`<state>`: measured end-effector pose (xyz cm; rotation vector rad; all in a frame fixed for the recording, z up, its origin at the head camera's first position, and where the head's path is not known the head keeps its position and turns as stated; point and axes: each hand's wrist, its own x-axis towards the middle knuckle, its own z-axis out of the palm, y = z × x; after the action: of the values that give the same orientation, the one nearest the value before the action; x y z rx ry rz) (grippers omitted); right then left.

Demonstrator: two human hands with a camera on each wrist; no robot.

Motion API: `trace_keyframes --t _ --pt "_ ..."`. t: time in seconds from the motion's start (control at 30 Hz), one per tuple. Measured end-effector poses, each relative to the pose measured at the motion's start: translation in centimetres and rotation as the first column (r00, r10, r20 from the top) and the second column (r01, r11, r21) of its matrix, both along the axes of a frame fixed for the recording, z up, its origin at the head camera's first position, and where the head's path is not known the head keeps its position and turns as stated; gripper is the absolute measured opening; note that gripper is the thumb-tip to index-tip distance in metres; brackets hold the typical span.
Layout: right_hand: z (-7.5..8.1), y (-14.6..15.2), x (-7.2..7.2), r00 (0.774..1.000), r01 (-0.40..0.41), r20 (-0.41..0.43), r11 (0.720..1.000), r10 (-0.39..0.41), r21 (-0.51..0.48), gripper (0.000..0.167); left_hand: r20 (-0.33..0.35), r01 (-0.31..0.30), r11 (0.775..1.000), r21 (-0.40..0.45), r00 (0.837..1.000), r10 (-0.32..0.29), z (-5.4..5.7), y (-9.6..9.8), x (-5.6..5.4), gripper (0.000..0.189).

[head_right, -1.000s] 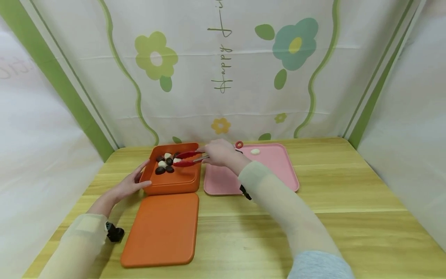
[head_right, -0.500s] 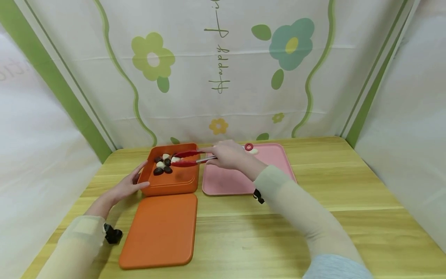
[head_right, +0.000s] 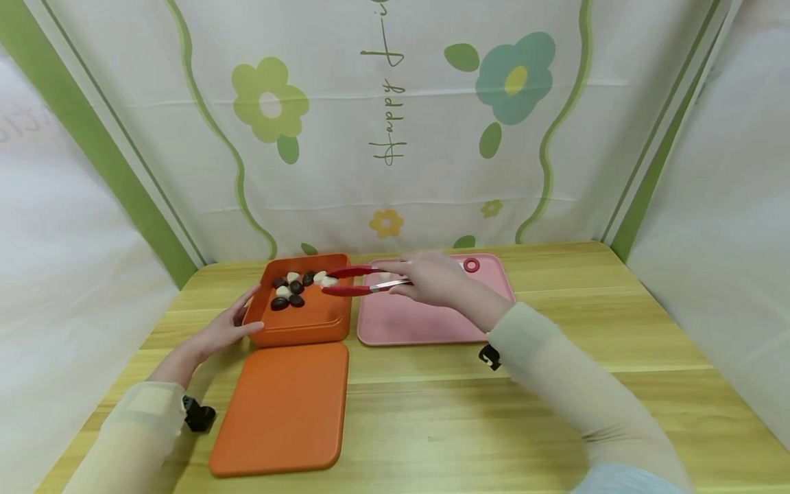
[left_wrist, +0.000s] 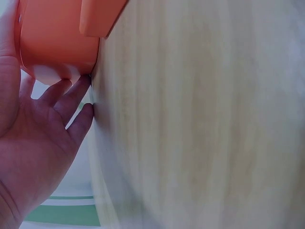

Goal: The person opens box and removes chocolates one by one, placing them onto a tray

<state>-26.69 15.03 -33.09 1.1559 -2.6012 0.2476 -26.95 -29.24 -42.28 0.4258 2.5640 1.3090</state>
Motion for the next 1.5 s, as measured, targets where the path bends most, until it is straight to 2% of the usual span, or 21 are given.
trace_keyframes --t 0.13,0.33,0.6,0.93,1.2,1.4,1.5 --pt "-0.2 1.4 0.7 1.0 0.0 -0.029 1.0 -0.001 -0.014 0.051 0.008 0.002 1.0 0.003 1.0 -0.002 0.0 0.0 0.0 0.088" --pt "-0.3 3.9 1.8 0.996 0.042 -0.08 0.999 -0.043 -0.01 0.052 0.012 0.006 1.0 0.012 1.0 -0.006 0.1 0.0 0.0 0.088" --pt "-0.7 7.3 2.8 0.992 0.117 -0.046 0.993 -0.118 -0.03 0.053 0.015 0.003 1.0 0.018 1.0 -0.004 0.1 0.0 0.0 0.088" --pt "-1.3 10.5 3.9 0.986 0.15 -0.075 0.989 -0.151 -0.016 0.057 0.003 0.01 1.0 0.021 1.0 -0.01 0.0 0.0 -0.1 0.087" --pt "-2.4 12.9 4.9 0.978 0.162 -0.121 0.985 -0.167 -0.053 0.051 0.008 0.011 1.0 0.002 1.0 -0.011 0.0 0.0 -0.3 0.088" --pt "-2.8 14.4 5.4 0.973 0.207 -0.093 0.976 -0.212 -0.062 0.05 0.012 0.003 1.0 0.0 1.0 -0.003 -0.1 -0.1 -0.3 0.088" --pt "-2.8 15.1 5.5 0.963 0.264 -0.048 0.964 -0.266 -0.04 0.051 0.013 0.0 1.0 0.005 1.0 0.0 0.0 -0.1 -0.3 0.088"
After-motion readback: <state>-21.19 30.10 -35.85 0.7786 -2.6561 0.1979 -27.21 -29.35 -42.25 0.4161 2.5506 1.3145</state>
